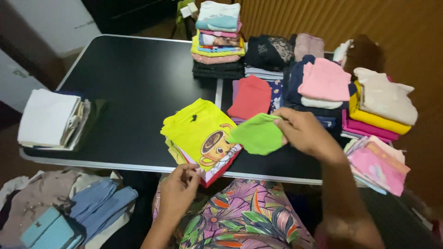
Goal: The person is taking clothes out of a laundry basket and folding them neatly on a table.
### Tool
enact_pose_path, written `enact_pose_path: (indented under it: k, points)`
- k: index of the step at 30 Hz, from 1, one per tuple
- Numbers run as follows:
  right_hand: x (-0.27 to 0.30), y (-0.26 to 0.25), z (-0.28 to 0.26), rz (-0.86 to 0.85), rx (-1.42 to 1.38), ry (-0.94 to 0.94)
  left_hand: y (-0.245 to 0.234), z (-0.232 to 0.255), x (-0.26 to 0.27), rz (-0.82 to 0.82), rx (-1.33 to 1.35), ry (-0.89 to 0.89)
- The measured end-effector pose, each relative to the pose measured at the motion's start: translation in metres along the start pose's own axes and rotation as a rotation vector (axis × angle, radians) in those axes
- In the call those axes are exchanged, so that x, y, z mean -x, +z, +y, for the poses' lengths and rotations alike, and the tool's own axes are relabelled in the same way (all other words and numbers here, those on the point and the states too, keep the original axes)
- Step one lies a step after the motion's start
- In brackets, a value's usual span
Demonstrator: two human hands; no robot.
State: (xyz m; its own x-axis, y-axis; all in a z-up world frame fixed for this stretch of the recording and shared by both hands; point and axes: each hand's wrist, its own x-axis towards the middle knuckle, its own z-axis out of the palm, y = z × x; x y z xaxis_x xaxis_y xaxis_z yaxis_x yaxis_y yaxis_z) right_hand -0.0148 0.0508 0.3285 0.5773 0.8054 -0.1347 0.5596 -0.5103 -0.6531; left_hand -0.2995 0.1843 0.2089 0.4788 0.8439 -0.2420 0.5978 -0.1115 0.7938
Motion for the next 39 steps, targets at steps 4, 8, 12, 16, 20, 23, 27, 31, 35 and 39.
enact_pose_path:
  k: [4, 8, 12, 16, 20, 23, 27, 31, 35, 39]
  points:
    - [0.014, -0.023, 0.023, 0.074, 0.11, 0.175, 0.018, -0.011, -0.006, 0.009, -0.278, 0.415]
    - [0.02, -0.007, 0.1, 0.098, 0.281, 0.208, 0.027, -0.023, -0.018, 0.144, -0.333, 0.838]
    - [0.029, 0.028, 0.159, -0.092, 0.443, 0.225, 0.031, -0.03, -0.024, 0.123, -0.443, 0.877]
    - [0.033, 0.038, 0.112, -0.271, 0.529, 0.464, 0.036, -0.038, -0.029, 0.125, -0.475, 0.91]
    - [-0.004, 0.081, 0.13, 0.006, 0.327, -0.095, 0.039, -0.039, -0.034, 0.128, -0.458, 0.945]
    - [-0.019, 0.094, 0.087, 0.045, 0.331, -0.057, 0.039, -0.038, -0.035, 0.074, -0.471, 0.842]
    - [-0.027, 0.091, 0.005, -0.143, 0.023, 0.289, 0.037, -0.04, -0.037, 0.099, -0.509, 0.876]
    - [-0.039, 0.102, -0.001, -0.138, -0.194, 0.411, 0.021, -0.016, -0.041, 0.122, -0.386, 0.909]
    - [-0.034, 0.113, 0.013, -0.067, -0.175, 0.386, 0.0, 0.021, -0.05, 0.377, -0.264, 0.999]
    - [-0.023, 0.129, 0.014, -0.04, -0.199, 0.316, -0.031, 0.051, -0.071, 0.376, -0.106, 0.823]
